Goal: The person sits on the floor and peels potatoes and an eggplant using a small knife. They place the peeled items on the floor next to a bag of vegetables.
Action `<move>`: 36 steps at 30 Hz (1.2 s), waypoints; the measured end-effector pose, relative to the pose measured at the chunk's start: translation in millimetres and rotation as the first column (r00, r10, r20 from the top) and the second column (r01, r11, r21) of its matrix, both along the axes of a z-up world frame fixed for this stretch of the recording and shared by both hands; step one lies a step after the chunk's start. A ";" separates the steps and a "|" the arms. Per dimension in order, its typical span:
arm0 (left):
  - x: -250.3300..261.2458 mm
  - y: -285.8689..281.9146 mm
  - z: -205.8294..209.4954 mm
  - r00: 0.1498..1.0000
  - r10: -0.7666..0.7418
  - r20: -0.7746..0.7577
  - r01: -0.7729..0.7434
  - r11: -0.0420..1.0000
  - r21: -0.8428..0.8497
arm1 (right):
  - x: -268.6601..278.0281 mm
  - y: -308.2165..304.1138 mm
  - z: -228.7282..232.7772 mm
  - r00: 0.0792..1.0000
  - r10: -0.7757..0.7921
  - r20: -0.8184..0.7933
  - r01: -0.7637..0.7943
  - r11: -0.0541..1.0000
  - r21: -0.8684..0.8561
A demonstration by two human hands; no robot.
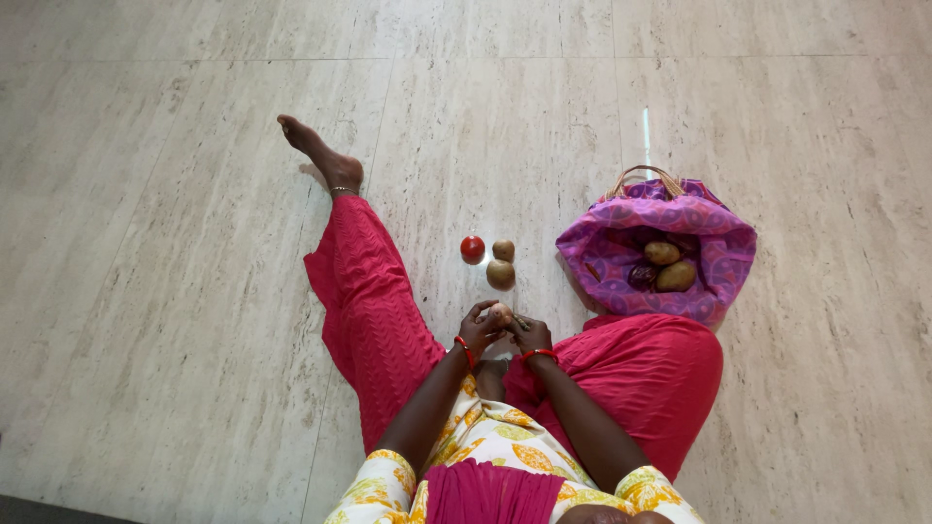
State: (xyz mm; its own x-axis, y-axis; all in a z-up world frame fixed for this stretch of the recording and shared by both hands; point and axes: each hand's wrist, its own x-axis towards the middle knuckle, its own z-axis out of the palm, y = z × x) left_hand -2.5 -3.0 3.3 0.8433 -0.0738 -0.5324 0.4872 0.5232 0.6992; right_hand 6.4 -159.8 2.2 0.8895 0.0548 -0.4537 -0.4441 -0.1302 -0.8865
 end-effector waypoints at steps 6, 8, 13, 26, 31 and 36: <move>3.2 1.7 0.8 0.995 0.085 -0.061 -0.081 0.995 0.064 | -8.6 3.1 -0.1 0.952 0.116 0.284 -0.048 0.971 -0.236; 5.4 0.0 0.7 0.985 0.169 -0.038 -0.170 0.985 -0.021 | -12.1 8.8 -0.5 0.908 0.178 0.379 -0.027 0.929 -0.369; 7.1 -0.7 0.6 0.971 0.230 -0.070 -0.232 0.973 -0.016 | -20.1 11.6 -0.9 0.778 0.322 0.539 -0.090 0.907 -0.412; 3.4 -6.1 1.5 0.993 -0.117 0.012 0.101 0.905 0.414 | -17.3 10.4 -0.5 0.745 0.395 0.537 -0.229 0.908 -0.351; 7.5 -1.2 0.3 0.992 0.103 -0.075 -0.081 0.963 0.256 | -18.1 11.5 -2.4 0.632 0.526 0.569 -0.242 0.832 -0.500; 9.0 8.8 -4.1 0.943 0.237 -0.234 -0.267 0.958 -0.106 | -22.0 14.1 -5.4 0.625 0.507 0.593 -0.210 0.841 -0.499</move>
